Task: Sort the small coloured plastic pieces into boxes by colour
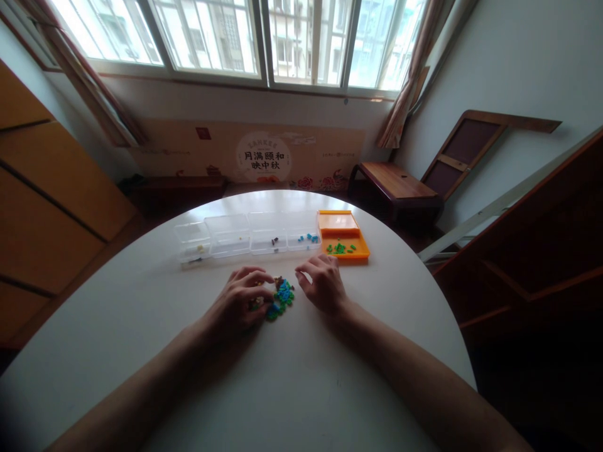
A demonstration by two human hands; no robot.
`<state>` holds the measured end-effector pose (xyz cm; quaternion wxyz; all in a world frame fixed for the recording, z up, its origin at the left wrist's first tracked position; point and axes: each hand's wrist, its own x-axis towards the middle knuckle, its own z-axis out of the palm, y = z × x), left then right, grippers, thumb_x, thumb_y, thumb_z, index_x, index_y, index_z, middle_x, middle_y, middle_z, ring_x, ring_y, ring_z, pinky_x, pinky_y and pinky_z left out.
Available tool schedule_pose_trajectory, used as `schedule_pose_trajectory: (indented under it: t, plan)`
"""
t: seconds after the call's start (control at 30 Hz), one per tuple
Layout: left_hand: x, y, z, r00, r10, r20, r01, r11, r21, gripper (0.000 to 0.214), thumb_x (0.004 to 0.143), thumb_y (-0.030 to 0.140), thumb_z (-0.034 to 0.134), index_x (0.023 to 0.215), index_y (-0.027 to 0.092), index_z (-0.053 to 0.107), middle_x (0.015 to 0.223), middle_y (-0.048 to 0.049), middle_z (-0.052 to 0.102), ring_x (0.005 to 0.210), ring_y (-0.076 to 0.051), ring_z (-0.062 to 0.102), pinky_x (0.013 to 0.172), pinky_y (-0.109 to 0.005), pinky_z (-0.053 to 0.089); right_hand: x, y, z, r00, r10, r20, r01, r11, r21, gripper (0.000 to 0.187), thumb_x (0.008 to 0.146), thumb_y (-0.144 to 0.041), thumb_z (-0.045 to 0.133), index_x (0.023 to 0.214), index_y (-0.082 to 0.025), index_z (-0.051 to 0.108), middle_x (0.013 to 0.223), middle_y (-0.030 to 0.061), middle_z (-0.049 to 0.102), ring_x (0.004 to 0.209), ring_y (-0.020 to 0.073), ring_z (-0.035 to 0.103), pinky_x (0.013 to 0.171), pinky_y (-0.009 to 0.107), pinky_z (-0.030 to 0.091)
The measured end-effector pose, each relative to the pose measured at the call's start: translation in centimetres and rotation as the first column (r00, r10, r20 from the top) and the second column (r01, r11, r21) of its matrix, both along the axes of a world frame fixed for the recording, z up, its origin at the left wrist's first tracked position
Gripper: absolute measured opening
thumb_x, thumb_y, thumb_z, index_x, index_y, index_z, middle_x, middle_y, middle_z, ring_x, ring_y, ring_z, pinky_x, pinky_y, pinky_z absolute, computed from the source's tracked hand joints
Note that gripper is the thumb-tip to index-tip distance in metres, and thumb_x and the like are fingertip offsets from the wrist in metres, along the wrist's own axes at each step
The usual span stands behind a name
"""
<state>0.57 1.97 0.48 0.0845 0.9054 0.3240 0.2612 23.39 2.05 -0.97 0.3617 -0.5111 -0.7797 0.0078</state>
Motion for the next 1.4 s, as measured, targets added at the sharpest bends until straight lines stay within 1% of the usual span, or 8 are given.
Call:
schedule_pose_trajectory:
  t: [0.17,0.33,0.67,0.8,0.9,0.97,1.2,1.4]
  plan:
    - [0.2,-0.1,0.2,1.000,0.006,-0.003,-0.006,1.000,-0.001,0.011,0.077,0.016,0.064,0.077,0.025,0.070,0.108,-0.0013,0.068,0.109,-0.025,0.051,0.096,-0.045,0.037,-0.1,0.0,-0.1,1.000,0.015,0.006,-0.015,1.000,0.011,0.010,0.087,-0.023,0.061,0.084,-0.022,0.069,0.084,0.0029,0.069,0.087,0.0210,0.056,0.085,0.038,0.034]
    - [0.3,-0.2,0.3,1.000,-0.008,-0.020,0.008,1.000,0.003,0.009,0.079,0.018,0.063,0.081,0.024,0.069,0.110,-0.0021,0.067,0.111,-0.025,0.050,0.098,-0.045,0.036,-0.2,0.0,-0.2,0.999,0.036,0.008,-0.036,0.999,0.019,0.011,0.088,-0.024,0.060,0.084,-0.022,0.069,0.085,0.0026,0.069,0.087,0.0207,0.056,0.085,0.037,0.035]
    - [0.2,0.2,0.0,0.999,0.011,0.043,-0.011,1.000,-0.003,0.008,0.081,0.020,0.065,0.079,0.025,0.071,0.104,-0.0026,0.068,0.108,-0.024,0.052,0.095,-0.044,0.037,-0.6,-0.4,0.3,0.998,0.055,0.004,-0.055,0.998,0.016,0.011,0.088,-0.024,0.060,0.084,-0.022,0.069,0.085,0.0023,0.069,0.086,0.0198,0.056,0.085,0.037,0.035]
    - [0.1,0.4,0.2,0.990,0.034,0.139,-0.030,0.999,-0.034,0.010,0.085,0.022,0.062,0.079,0.023,0.070,0.102,-0.0033,0.068,0.104,-0.022,0.054,0.093,-0.041,0.040,-1.4,-1.1,0.7,0.989,0.149,0.001,-0.149,0.988,0.027,0.008,0.086,-0.027,0.063,0.085,-0.023,0.070,0.084,0.0013,0.070,0.086,0.0187,0.056,0.086,0.036,0.035]
    - [0.1,0.5,0.2,0.981,0.042,0.188,-0.034,0.998,-0.043,0.013,0.086,0.024,0.060,0.078,0.022,0.069,0.101,-0.0044,0.068,0.103,-0.021,0.054,0.092,-0.040,0.042,-2.0,-1.5,0.8,0.969,0.236,0.071,-0.237,0.971,0.017,0.009,0.086,-0.031,0.064,0.084,-0.024,0.069,0.084,0.0013,0.070,0.086,0.0183,0.056,0.086,0.036,0.034]
    - [0.0,0.6,0.1,0.980,0.032,0.197,-0.024,0.999,-0.040,0.014,0.087,0.024,0.058,0.078,0.021,0.068,0.100,-0.0048,0.068,0.102,-0.021,0.054,0.092,-0.039,0.043,-2.3,-1.6,0.7,0.960,0.259,0.110,-0.262,0.965,0.017,0.010,0.086,-0.032,0.063,0.084,-0.024,0.069,0.084,0.0013,0.070,0.086,0.0184,0.056,0.086,0.036,0.033]
    - [0.1,0.6,-0.1,0.987,-0.001,0.162,-0.003,1.000,0.023,0.014,0.090,0.030,0.057,0.085,0.023,0.067,0.099,-0.0040,0.069,0.102,-0.021,0.055,0.091,-0.038,0.041,-2.7,-1.4,0.3,0.961,0.238,0.141,-0.245,0.969,0.038,0.014,0.089,-0.032,0.061,0.081,-0.023,0.068,0.082,0.0011,0.070,0.082,0.0174,0.056,0.083,0.035,0.032]
    - [0.1,0.5,-0.2,0.992,0.024,0.123,-0.030,0.999,0.043,0.017,0.089,0.035,0.059,0.081,0.022,0.067,0.099,-0.0034,0.069,0.102,-0.021,0.055,0.092,-0.038,0.040,-2.7,-1.5,0.6,0.959,0.253,0.130,-0.258,0.966,0.020,0.019,0.090,-0.034,0.059,0.077,-0.023,0.068,0.079,0.0009,0.070,0.081,0.0170,0.056,0.083,0.034,0.033]
